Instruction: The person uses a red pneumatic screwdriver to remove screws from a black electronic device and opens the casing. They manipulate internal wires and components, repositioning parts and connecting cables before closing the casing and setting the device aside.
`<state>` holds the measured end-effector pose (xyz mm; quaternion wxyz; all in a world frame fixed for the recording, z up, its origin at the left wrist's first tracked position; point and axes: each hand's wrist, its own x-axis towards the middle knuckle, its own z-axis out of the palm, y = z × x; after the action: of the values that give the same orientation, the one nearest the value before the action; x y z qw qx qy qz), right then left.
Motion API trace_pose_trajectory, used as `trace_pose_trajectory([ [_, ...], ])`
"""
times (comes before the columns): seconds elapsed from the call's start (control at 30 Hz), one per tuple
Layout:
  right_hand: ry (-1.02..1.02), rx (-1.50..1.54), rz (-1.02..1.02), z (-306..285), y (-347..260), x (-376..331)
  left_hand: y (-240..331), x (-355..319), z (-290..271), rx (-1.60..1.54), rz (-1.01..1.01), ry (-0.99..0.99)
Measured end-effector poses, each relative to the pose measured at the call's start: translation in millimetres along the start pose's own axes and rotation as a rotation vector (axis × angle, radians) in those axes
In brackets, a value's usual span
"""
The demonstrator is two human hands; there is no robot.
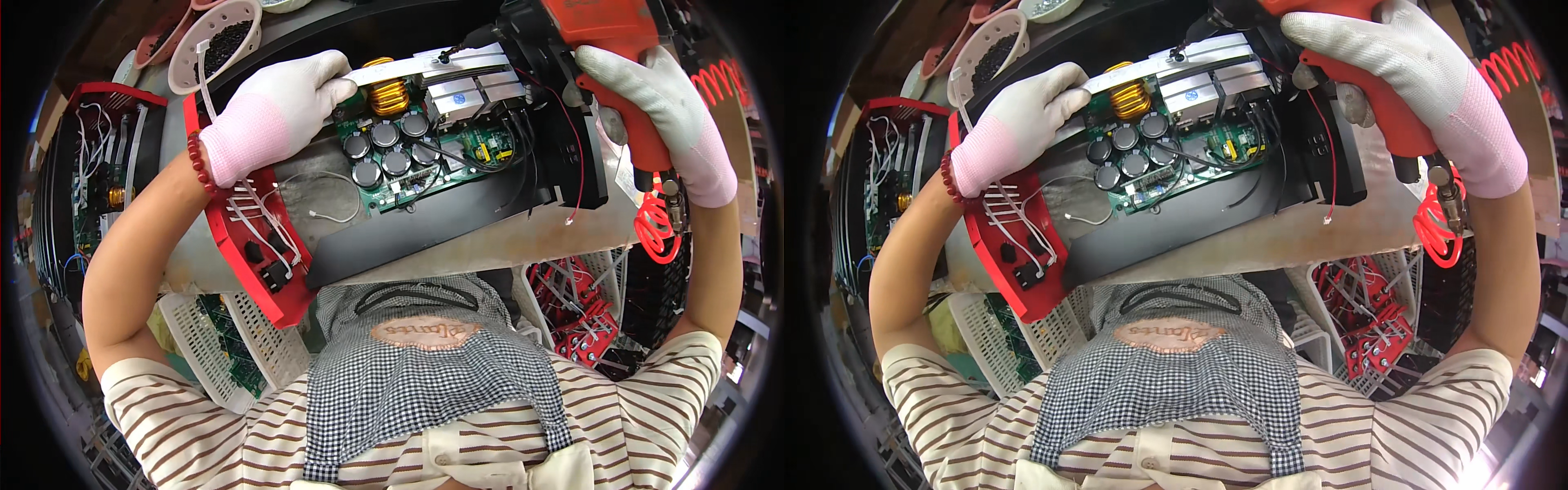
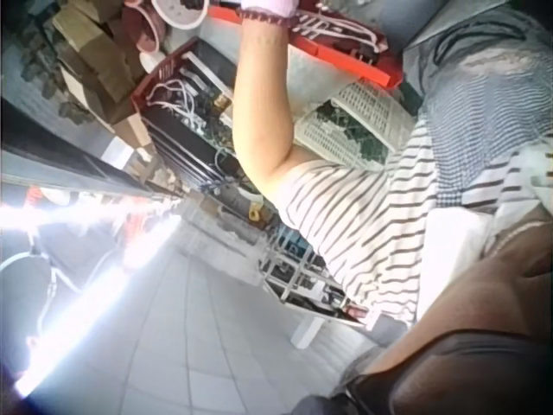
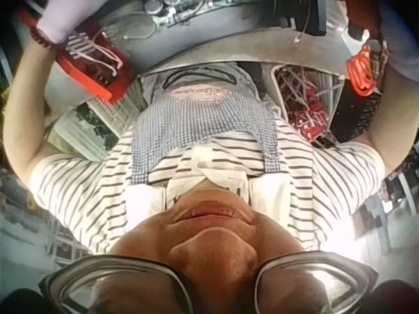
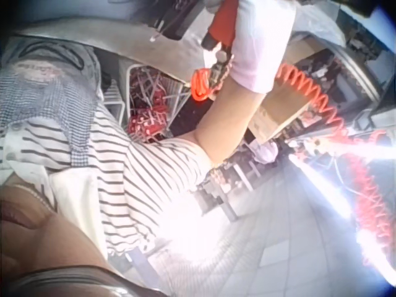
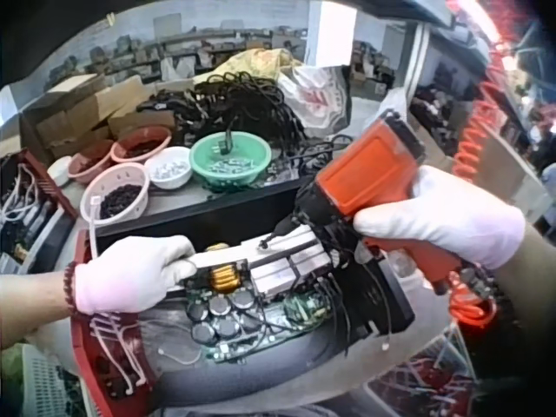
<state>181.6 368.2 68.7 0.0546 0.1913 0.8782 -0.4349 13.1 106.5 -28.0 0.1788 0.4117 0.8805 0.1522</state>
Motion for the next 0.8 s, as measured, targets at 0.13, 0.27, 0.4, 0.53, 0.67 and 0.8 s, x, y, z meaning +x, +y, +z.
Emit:
trace_pose_trajectory([
  [0.13, -0.056, -0.122, 0.033, -3.9, -1.8, 12.4, -4.7, 0.4, 3.5, -0.009, 0.045, 0.04],
  [0.27, 0.056, -0.167, -0.003, 8.4, -17.2, 17.8, -6.1, -0.5, 3.1, 0.009, 0.065, 0.05],
  [0.4, -0.155, -0.363, 0.323, 0.5, -86.7, 31.5, -2.7, 0.1, 1.4, -0.003, 0.063, 0.044],
  [0.53, -0.147, -0.588, 0.387, 19.6, -118.6, 36.8, 1.7, -2.0, -0.6, -0.012, 0.024, 0.026],
  [0.67, -0.108, -0.858, 0.427, 25.6, -122.8, 30.8, 3.6, -2.4, 1.4, 0.008, 0.031, 0.042],
  [0.8, -0.068, -0.97, 0.374, 31.9, -120.9, 27.0, -0.2, -5.0, 1.3, -0.003, 0.044, 0.049],
])
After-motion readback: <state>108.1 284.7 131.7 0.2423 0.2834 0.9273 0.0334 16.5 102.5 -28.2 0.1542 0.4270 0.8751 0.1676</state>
